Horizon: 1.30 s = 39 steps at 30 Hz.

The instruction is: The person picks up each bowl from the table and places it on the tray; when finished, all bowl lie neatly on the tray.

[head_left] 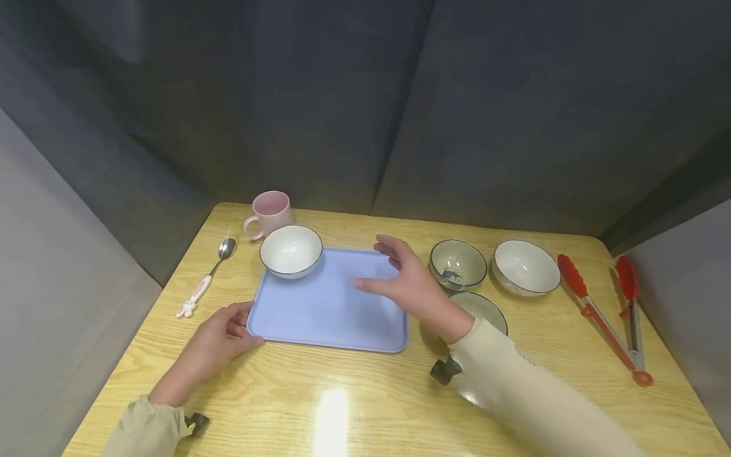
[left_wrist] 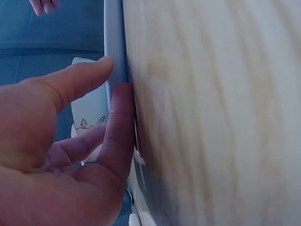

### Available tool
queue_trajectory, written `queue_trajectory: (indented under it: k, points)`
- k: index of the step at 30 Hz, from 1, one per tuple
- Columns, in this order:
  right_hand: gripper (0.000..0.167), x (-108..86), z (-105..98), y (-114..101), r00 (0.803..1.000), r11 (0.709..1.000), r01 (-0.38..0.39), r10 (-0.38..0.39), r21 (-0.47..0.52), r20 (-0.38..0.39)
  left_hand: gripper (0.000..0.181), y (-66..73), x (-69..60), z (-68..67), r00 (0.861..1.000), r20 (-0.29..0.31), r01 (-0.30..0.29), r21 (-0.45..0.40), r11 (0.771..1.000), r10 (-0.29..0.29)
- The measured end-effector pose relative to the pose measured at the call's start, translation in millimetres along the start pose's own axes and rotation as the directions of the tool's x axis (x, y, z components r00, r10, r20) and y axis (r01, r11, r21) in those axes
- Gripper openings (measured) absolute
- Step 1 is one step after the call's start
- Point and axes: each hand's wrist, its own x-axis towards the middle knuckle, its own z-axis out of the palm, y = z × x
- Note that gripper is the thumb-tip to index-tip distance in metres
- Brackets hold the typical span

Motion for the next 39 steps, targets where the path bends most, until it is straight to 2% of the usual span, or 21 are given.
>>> queue_trajectory:
  k: [6, 14, 19, 29, 34, 39]
  points:
    - [0.107, -19.1, -21, 8, 1.000, 1.000, -0.009, 0.010, 0.005, -0.029, 0.083, -2.8, 3.6, 0.4, 1.000, 0.001, -0.003, 0.000, 1.000, 0.003]
    - [0.108, -40.4, -47, 21, 0.999, 1.000, 0.027, -0.027, -0.012, -0.044, 0.080, -8.7, -1.2, 2.5, 1.000, -0.001, 0.000, -0.017, 1.000, 0.000]
    - [0.109, -50.3, -71, 24, 0.996, 0.998, 0.012, -0.017, -0.061, -0.087, 0.077, -5.2, -0.6, 2.1, 1.000, -0.008, -0.009, -0.012, 1.000, 0.009]
    - [0.111, -64.6, -113, 40, 0.983, 0.998, -0.002, -0.011, -0.071, -0.182, 0.077, -4.7, 2.8, 1.6, 1.000, 0.001, -0.025, -0.010, 1.000, 0.025]
    - [0.114, -68.5, -131, 55, 0.977, 0.997, -0.047, 0.031, -0.068, -0.211, 0.077, -4.6, 1.4, 0.9, 1.000, 0.001, -0.021, -0.016, 1.000, 0.021]
    - [0.115, -70.5, -144, 72, 0.969, 0.993, -0.093, 0.073, -0.072, -0.238, 0.077, -10.9, 4.0, 1.1, 0.998, -0.022, -0.063, -0.014, 0.998, 0.063]
